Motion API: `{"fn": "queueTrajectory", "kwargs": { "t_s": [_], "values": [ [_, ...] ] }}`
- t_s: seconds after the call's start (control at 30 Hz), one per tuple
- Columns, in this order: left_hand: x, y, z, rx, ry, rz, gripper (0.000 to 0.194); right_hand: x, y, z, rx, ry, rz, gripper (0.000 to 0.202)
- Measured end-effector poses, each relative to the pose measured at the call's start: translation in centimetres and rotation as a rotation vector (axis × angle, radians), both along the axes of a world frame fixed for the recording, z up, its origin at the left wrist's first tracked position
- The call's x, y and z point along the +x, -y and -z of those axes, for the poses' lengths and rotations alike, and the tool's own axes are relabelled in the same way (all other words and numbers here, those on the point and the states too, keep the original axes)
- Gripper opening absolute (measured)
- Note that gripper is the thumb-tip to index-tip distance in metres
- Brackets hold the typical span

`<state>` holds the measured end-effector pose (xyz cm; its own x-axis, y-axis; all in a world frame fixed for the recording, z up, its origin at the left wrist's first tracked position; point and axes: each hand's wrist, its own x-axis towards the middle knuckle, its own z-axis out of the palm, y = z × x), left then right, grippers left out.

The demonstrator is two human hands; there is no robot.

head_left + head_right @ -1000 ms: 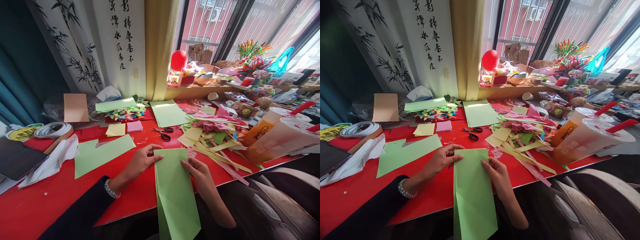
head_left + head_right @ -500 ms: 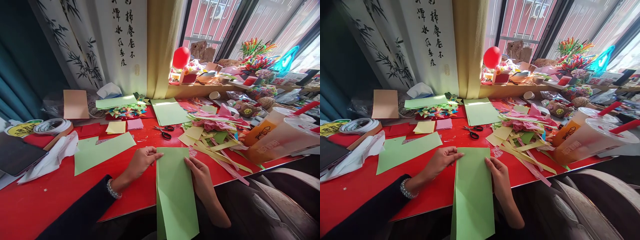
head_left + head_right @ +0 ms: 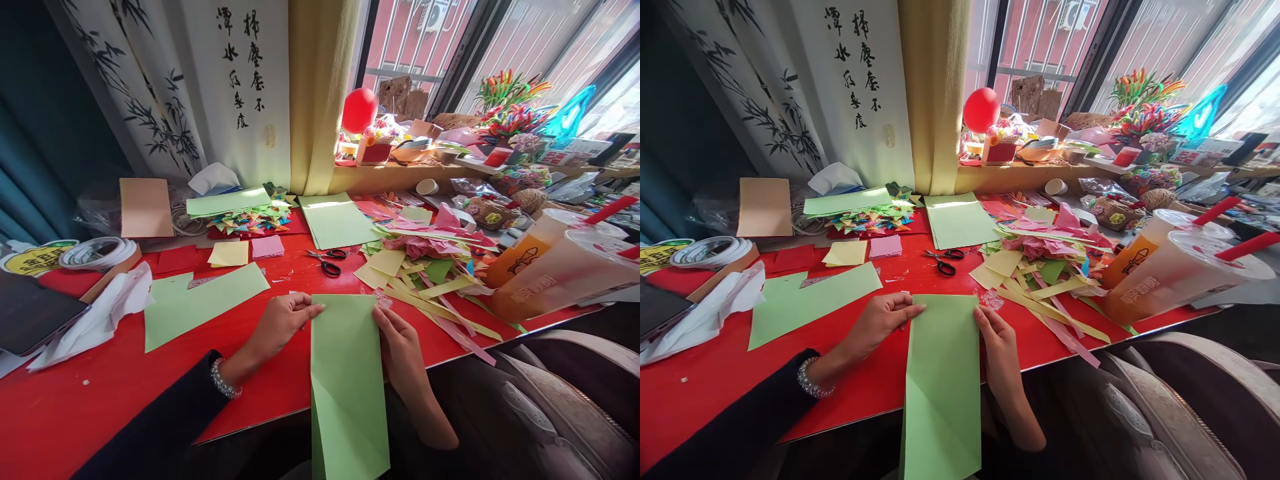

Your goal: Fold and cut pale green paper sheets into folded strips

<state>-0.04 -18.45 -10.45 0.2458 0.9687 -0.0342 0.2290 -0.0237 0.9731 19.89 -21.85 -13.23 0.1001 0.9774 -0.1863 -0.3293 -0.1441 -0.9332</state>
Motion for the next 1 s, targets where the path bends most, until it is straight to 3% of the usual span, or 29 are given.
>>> {"fn": "queueTrajectory", "kwargs": {
  "t_s": [0.47, 0.57, 0.7, 0.87, 1.0],
  "values": [
    [0.2, 0.0, 0.5, -0.014, 0.018, 0.019, 0.029, 0.0, -0.2, 0.5, 0.016, 0.073, 0.078, 0.024],
    [0.5, 0.3, 0.5, -0.118, 0.099, 0.118, 0.026, -0.2, -0.4, 0.4, 0.030, 0.095, 0.189, 0.025],
    [0.9, 0.9, 0.6, -0.262, 0.116, 0.282, 0.039, -0.2, -0.5, -0.2, 0.058, 0.203, 0.363, 0.025],
    [0.7, 1.1, 1.1, -0.231, 0.019, 0.311, 0.030, 0.3, -1.0, -0.5, 0.112, 0.319, 0.538, 0.026],
    [0.4, 1.1, 1.0, -0.212, -0.090, 0.321, 0.023, 1.1, -1.8, 0.1, 0.144, 0.199, 0.621, 0.027]
  ]
}}
